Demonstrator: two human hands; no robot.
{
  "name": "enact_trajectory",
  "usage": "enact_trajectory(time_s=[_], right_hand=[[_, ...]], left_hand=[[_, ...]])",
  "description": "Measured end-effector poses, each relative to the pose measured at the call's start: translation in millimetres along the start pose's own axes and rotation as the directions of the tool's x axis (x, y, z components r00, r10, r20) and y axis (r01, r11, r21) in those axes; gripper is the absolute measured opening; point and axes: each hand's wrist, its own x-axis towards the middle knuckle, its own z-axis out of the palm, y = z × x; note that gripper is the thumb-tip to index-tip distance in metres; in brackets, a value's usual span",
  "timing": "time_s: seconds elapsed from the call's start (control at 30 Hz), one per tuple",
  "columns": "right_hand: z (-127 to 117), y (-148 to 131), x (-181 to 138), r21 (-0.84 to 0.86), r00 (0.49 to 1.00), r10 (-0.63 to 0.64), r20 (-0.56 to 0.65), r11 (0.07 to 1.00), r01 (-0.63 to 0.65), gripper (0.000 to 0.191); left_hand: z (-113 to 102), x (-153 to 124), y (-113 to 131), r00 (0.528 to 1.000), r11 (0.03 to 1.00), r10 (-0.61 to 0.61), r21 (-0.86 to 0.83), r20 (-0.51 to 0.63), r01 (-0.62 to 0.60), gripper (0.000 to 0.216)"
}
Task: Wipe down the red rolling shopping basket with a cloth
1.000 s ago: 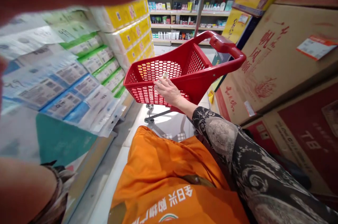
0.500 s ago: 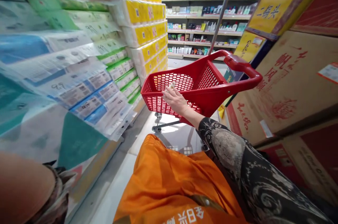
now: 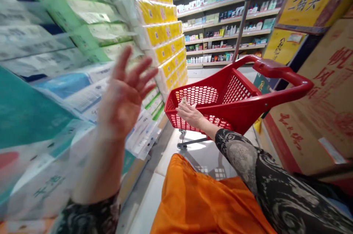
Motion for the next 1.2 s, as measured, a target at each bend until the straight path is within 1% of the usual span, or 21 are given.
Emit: enact_trajectory(time_s=[0.07, 0.1, 0.13, 0.17, 0.23, 0.27, 0.3, 0.33, 0.4, 0.47, 0.53, 0.6, 0.67, 0.73, 0.77, 0.83, 0.93, 1.0, 1.03, 1.1, 1.2], right_hand=[[16, -5, -7, 0.002, 0.999, -0.019, 0.045, 1.0, 0.019, 0.035], [23, -10, -14, -0.004, 0.997, -0.012, 0.076, 1.0, 0.012, 0.036], [29, -15, -23, -0.017, 0.994, 0.008, 0.108, 1.0, -0.006, 0.035], [34, -20, -32, -0.035, 0.99, 0.037, 0.138, 0.999, -0.032, 0.034], [37, -29, -45, -0.073, 0.978, 0.096, 0.183, 0.994, -0.084, 0.029], [35, -32, -47, -0.08, 0.977, 0.096, 0.192, 0.993, -0.081, 0.028], [32, -34, -44, -0.073, 0.98, 0.062, 0.191, 0.996, -0.049, 0.027], [27, -34, -37, -0.055, 0.984, 0.01, 0.178, 0.998, 0.0, 0.028], [19, -31, -15, -0.018, 0.988, -0.093, 0.123, 0.995, 0.095, 0.031], [15, -25, 5, -0.008, 0.993, -0.085, 0.076, 0.996, 0.086, 0.033], [19, -22, 7, 0.0, 0.994, -0.048, 0.101, 0.999, 0.048, 0.034], [28, -23, -14, -0.002, 0.981, 0.014, 0.195, 1.0, -0.014, 0.033], [35, -28, -50, -0.043, 0.946, 0.132, 0.297, 0.991, -0.124, 0.031], [35, -32, -85, -0.107, 0.906, 0.242, 0.348, 0.97, -0.218, 0.027], [30, -32, -97, -0.129, 0.895, 0.267, 0.358, 0.963, -0.236, 0.026], [11, -27, -107, -0.134, 0.912, 0.234, 0.337, 0.971, -0.2, 0.026], [-27, -8, -95, -0.144, 0.973, 0.151, 0.177, 0.981, -0.126, 0.032], [-47, 5, -87, -0.174, 0.988, 0.135, 0.07, 0.977, -0.121, 0.034], [-52, 9, -88, -0.186, 0.988, 0.141, 0.054, 0.974, -0.129, 0.035], [-54, 9, -101, -0.195, 0.98, 0.175, 0.091, 0.969, -0.155, 0.035], [-44, -4, -132, -0.205, 0.951, 0.257, 0.174, 0.954, -0.22, 0.032]], left_hand=[[23, -2, -34, 0.991, 0.994, -0.106, 0.042, 0.078, 0.103, 0.052], [38, -10, -59, 0.978, 0.978, -0.182, 0.126, 0.098, 0.169, 0.06], [52, -22, -87, 0.959, 0.933, -0.274, 0.264, 0.076, 0.246, 0.067], [66, -38, -115, 0.94, 0.877, -0.326, 0.403, 0.098, 0.262, 0.07], [87, -72, -164, 0.867, 0.701, -0.479, 0.654, 0.136, 0.285, 0.072], [94, -87, -181, 0.819, 0.606, -0.557, 0.742, 0.14, 0.286, 0.072], [98, -99, -194, 0.788, 0.541, -0.599, 0.796, 0.14, 0.269, 0.072], [100, -107, -201, 0.778, 0.492, -0.616, 0.832, 0.125, 0.256, 0.072], [99, -112, -206, 0.795, 0.444, -0.598, 0.868, 0.102, 0.223, 0.072], [97, -105, -203, 0.833, 0.437, -0.546, 0.879, 0.09, 0.192, 0.072], [98, -95, -199, 0.859, 0.451, -0.501, 0.879, 0.107, 0.154, 0.071], [103, -89, -195, 0.876, 0.47, -0.464, 0.875, 0.129, 0.12, 0.07], [110, -88, -190, 0.89, 0.486, -0.431, 0.869, 0.146, 0.093, 0.07], [118, -88, -185, 0.9, 0.501, -0.403, 0.863, 0.166, 0.066, 0.069], [123, -88, -183, 0.902, 0.51, -0.391, 0.859, 0.182, 0.048, 0.069], [132, -86, -178, 0.902, 0.522, -0.375, 0.853, 0.214, 0.015, 0.069], [149, -84, -171, 0.902, 0.516, -0.367, 0.857, 0.228, -0.007, 0.07], [161, -84, -166, 0.902, 0.509, -0.364, 0.86, 0.233, -0.016, 0.07], [167, -85, -163, 0.901, 0.511, -0.36, 0.859, 0.243, -0.027, 0.07], [177, -88, -157, 0.896, 0.525, -0.346, 0.849, 0.278, -0.061, 0.072], [186, -91, -148, 0.894, 0.552, -0.304, 0.826, 0.33, -0.117, 0.074]])
